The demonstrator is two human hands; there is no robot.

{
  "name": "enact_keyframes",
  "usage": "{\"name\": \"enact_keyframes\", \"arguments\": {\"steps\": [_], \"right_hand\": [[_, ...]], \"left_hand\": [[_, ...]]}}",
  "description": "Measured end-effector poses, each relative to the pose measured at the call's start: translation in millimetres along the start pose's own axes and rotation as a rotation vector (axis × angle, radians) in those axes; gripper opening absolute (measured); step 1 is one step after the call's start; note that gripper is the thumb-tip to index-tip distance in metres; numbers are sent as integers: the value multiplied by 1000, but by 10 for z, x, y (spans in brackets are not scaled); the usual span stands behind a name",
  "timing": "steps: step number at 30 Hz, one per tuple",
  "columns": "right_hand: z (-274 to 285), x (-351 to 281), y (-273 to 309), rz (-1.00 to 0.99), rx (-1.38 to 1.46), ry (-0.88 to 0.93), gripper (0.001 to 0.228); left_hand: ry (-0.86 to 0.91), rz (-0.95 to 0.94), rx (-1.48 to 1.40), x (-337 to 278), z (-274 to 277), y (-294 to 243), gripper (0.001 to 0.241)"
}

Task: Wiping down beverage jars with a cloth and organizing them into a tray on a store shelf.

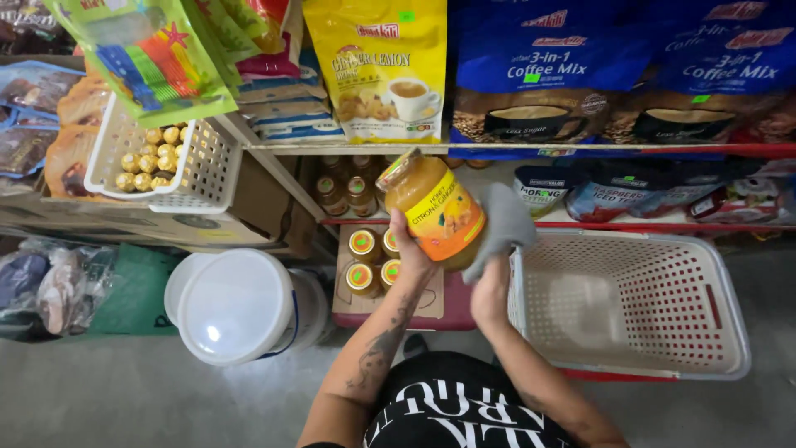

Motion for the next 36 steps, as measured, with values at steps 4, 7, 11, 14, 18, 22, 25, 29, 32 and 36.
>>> {"name": "enact_keyframes", "arguments": {"steps": [4,7,11,14,18,22,25,29,32,36], "right_hand": [[-471,-129,576,554,-1087,113,61],[-398,409,387,76,-597,242,62],[-116,351,-139,-69,-725,11,42],[-496,-271,336,404,-1155,-104,40],[-630,-620,564,893,-1276,-23,34],[388,39,90,391,-923,55,33],[903,258,-226,-223,-191,87,58],[807,-358,323,-68,-390,90,57],[429,-1051,1014,493,-879,90,49],[639,-933,1034,493,-851,185,49]], "left_hand": [[54,42,96,-146,237,-33,70],[164,80,216,-326,-8,-143,64],[252,31,379,-361,-161,-210,61],[323,-95,692,-372,201,-83,56],[468,-196,955,-537,110,42,53],[253,-32,563,-811,-307,26,60],[212,-4,488,-1042,-377,149,61],[259,-60,451,-1241,-626,157,63],[250,-78,498,-1278,-428,353,60],[240,-86,512,-1428,-593,380,60]]}}
Point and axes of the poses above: each hand's wrist, its own x-axis towards the middle knuckle, its own z-axis out of the back of the hand, y = z × x, the point moved 7 cm from there along x, towards the middle knuckle, and after that the axes turned 10 degrees about -z, right-handed, at the moved point
